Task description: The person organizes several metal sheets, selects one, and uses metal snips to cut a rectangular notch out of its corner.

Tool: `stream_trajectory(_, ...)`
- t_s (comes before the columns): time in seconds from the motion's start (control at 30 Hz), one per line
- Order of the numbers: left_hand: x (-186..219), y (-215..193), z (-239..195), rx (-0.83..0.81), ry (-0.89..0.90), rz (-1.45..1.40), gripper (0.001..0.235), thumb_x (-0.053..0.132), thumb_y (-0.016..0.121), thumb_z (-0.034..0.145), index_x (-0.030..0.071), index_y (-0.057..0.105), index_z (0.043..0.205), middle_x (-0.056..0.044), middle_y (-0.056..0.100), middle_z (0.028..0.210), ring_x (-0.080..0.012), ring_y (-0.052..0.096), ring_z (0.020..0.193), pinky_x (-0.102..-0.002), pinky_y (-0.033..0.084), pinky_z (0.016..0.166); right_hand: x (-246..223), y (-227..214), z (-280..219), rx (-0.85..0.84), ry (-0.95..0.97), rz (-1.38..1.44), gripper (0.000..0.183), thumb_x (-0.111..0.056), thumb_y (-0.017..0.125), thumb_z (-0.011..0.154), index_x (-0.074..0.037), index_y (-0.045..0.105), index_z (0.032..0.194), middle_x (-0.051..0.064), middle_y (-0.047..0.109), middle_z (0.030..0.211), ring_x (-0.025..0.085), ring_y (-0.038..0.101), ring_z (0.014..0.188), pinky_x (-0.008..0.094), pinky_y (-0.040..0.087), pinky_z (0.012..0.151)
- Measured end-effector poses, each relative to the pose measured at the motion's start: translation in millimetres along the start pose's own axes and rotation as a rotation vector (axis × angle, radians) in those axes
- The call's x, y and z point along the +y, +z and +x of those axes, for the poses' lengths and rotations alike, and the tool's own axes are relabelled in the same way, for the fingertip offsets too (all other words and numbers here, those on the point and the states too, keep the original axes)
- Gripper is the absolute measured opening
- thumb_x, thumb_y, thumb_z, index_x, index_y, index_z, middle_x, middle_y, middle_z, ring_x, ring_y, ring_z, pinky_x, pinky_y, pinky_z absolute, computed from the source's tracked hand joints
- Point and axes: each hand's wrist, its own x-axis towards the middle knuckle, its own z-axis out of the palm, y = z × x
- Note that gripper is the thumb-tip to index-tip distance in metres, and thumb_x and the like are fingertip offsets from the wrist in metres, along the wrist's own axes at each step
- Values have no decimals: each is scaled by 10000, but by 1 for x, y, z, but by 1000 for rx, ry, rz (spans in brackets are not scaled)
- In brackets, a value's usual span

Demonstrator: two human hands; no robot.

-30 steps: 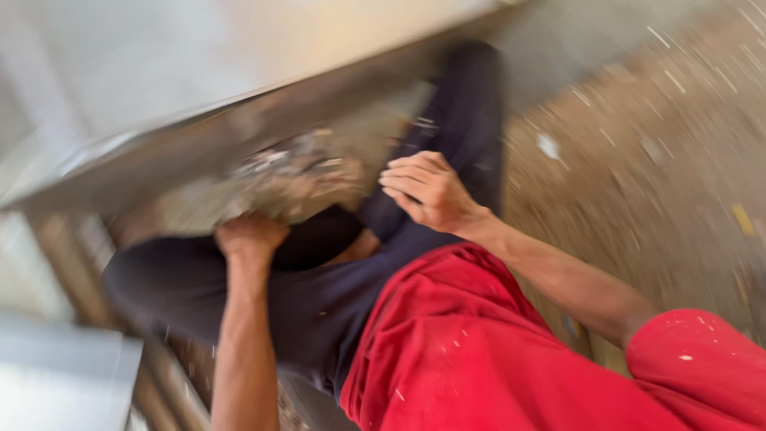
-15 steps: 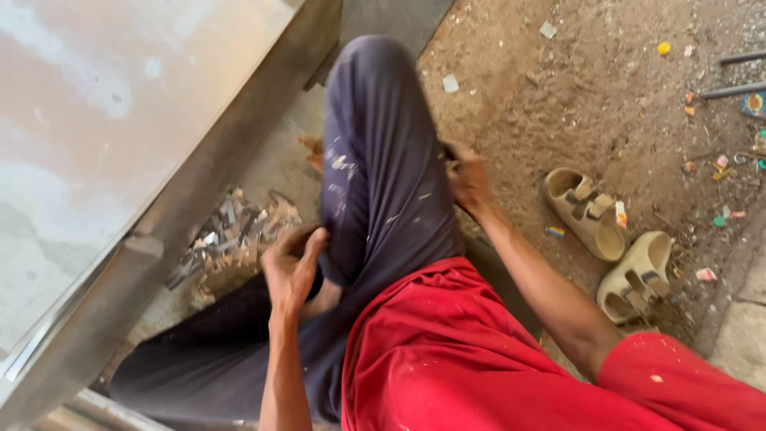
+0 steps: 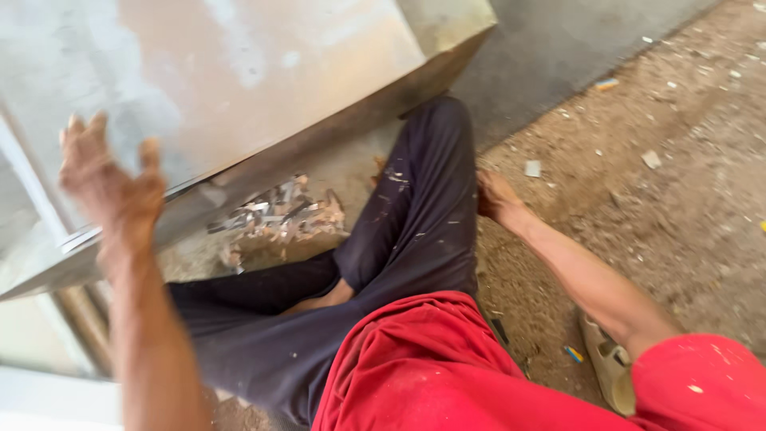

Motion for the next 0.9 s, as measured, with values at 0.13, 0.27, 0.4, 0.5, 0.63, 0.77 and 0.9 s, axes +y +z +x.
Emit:
stream_trajectory(0.13,36,53,-18,-210,-126,168,806,606,333,1181,108,79,1763,-200,-87,1764,-353,-123,1620,-639,-80,1281,15,-4,-16,15,104,55,343,-213,699,886,-34,611,1165,178,647,955,298,573,790,404,499,666)
stream_trajectory(0.27,93,50,-46,-365,-136,-84,764,522,580,945,158,325,1567,-194,90,1661,-356,-14,1525,-604,-40,1190,18,4,-10,15,154,71,300,-231,712,873,-26,641,1080,163,648,885,278,566,719,393,494,605)
stream_trajectory(0.4,92,43,-96,219,84,-417,284,182,727,1086,31,692,1324,-225,663,1421,-331,633,1364,-451,530,1177,19,3,-5,-21,160,12,274,-249,725,859,-17,671,994,149,649,815,258,558,648,382,489,543)
stream_trajectory(0.5,92,40,-151,293,52,-437,86,82,694,1090,40,753,1137,-90,772,1010,-180,731,826,-279,585,736,27,-5,-15,-126,161,-222,268,-262,735,849,-10,693,930,138,650,762,243,553,595,374,485,497)
stream_trajectory(0.63,127,26,-209,-31,-318,-847,155,88,661,1020,5,752,1114,-89,777,983,-132,687,735,-260,523,636,37,-22,-68,-58,385,178,174,-154,560,773,-21,672,777,115,655,638,185,651,507,345,479,491)
stream_trajectory(0.77,178,33,-218,-282,-488,-979,190,126,652,975,47,781,1089,-97,794,964,-139,753,784,-259,608,712,-35,-26,-167,227,269,243,236,-241,574,851,-32,669,797,99,625,581,182,570,492,361,439,474)
stream_trajectory(0.9,250,72,-208,-662,-371,-1360,437,400,539,1022,47,719,1205,-54,751,1062,-102,681,974,-251,536,854,-144,-32,-225,129,132,112,250,-291,593,895,-66,647,798,66,614,556,176,550,460,354,435,451)
